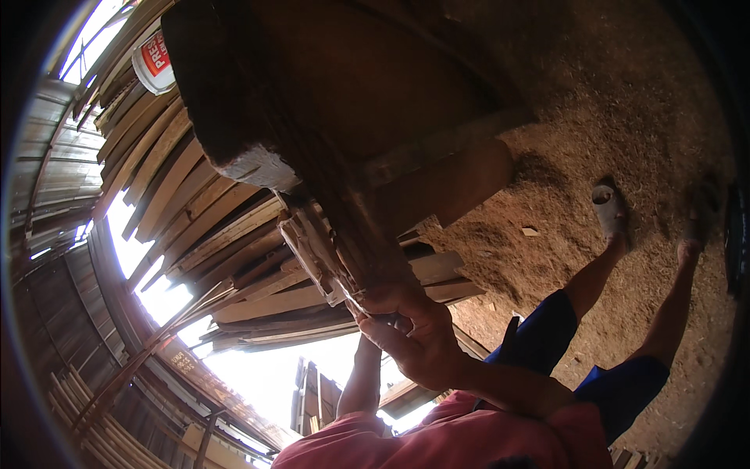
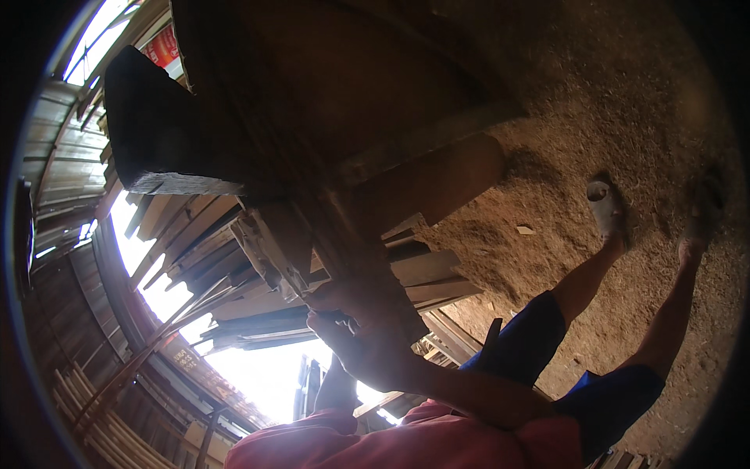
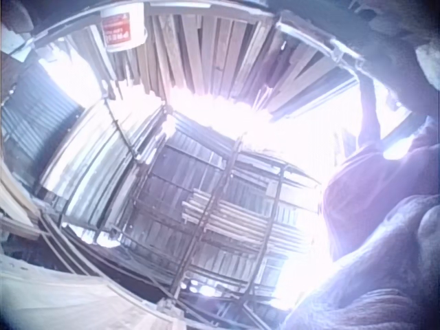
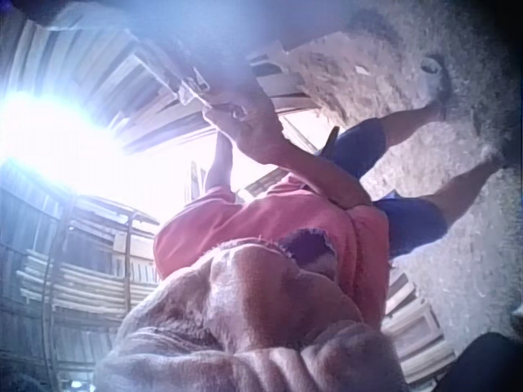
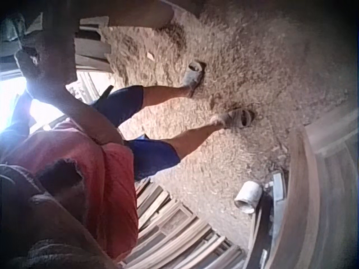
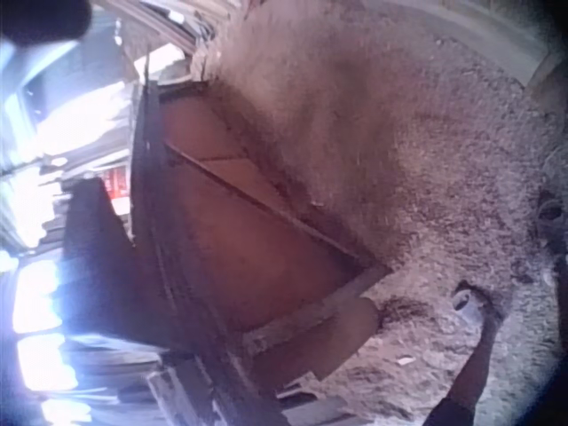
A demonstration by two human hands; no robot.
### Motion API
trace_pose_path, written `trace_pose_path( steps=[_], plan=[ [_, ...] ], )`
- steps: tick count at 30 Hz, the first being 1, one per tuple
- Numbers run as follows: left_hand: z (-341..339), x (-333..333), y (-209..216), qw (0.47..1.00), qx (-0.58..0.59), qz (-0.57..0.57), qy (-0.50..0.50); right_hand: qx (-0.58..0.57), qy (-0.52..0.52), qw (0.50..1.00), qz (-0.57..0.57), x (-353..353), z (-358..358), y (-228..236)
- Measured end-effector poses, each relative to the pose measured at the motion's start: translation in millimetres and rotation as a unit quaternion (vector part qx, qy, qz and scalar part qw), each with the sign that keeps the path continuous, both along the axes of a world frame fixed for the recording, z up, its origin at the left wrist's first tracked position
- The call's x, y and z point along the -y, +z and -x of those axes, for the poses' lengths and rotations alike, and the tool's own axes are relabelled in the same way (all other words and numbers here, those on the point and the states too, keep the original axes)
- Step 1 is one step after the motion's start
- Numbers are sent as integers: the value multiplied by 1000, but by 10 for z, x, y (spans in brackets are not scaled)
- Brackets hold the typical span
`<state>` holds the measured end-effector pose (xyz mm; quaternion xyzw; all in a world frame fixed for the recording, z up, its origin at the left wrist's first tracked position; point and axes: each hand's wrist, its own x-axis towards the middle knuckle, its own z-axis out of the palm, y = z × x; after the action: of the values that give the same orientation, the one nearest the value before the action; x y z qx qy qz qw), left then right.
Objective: The person applies white putty to the joints and edges of a wooden furniture component using a small spatula, then places a wooden slat over the area and hammers it into place.
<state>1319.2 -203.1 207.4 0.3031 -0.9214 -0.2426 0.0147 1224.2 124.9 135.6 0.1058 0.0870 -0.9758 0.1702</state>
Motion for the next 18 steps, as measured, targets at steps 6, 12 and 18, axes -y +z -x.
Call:
trace_pose_path(
  steps=[6, 12, 18],
  plan=[
    [34, -9, 42, 1000, -5, 24, -6, 8, -73, 997, 14, -35, -209, -39],
    [-29, -58, 49, 1000, -2, 4, 13, -37, -107, 993, -36, 149, -183, -43],
    [34, 28, 8, 1000, -8, 1, 22, 32, 1, 998, 51, 10, -343, -212]
  ],
)
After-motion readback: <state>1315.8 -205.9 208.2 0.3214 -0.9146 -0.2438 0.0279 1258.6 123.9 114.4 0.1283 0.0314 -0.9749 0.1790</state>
